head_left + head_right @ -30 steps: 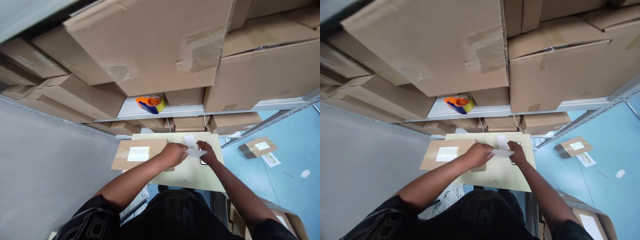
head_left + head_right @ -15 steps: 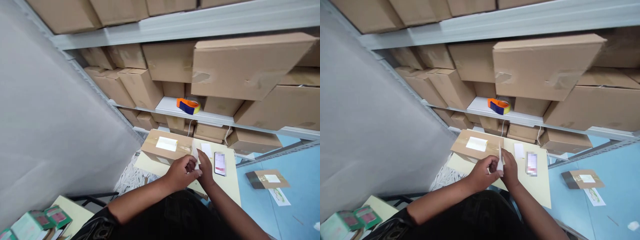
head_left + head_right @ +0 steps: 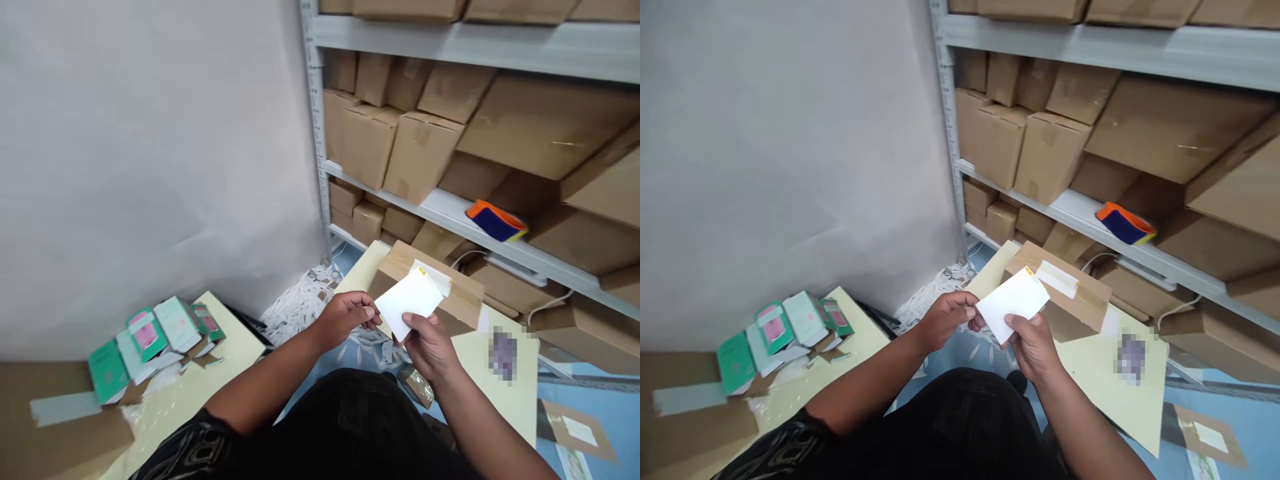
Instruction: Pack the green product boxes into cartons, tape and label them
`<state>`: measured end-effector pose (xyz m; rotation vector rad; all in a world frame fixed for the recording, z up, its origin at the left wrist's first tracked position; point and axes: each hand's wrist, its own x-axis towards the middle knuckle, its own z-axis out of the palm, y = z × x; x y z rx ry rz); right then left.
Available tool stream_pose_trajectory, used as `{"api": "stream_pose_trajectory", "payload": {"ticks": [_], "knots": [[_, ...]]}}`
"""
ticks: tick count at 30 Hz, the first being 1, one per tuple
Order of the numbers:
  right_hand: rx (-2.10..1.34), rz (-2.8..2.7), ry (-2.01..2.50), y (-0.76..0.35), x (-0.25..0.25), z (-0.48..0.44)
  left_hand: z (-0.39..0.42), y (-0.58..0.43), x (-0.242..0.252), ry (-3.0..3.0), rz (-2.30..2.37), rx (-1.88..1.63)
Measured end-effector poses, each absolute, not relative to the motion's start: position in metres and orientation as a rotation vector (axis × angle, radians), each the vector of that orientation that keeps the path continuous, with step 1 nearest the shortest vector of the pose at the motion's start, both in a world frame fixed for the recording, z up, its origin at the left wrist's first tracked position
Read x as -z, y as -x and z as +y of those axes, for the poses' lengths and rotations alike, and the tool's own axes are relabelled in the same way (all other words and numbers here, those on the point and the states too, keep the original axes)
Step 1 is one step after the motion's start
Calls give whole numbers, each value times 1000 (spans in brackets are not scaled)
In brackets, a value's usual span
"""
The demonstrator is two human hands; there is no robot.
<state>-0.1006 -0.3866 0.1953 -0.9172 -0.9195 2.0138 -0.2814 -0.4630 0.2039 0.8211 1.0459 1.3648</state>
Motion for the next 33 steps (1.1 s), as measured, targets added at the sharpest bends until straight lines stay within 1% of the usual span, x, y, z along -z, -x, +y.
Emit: {"api": "stream_pose_trajectory", "payload": {"ticks": [6, 12, 23, 33], "knots": [[-2149, -1103, 908, 152, -197, -417, -514, 327, -205, -715, 1046, -1487], [-2214, -1269, 889, 180, -199, -412, -529, 345, -199, -645, 1088, -1614], [-2421, -1327, 805, 187, -195, -362, -509, 326, -202, -545, 1206, -1719], [-2489, -1286, 818, 171, -196, -331, -481, 303, -202, -540, 1201, -1726]]}}
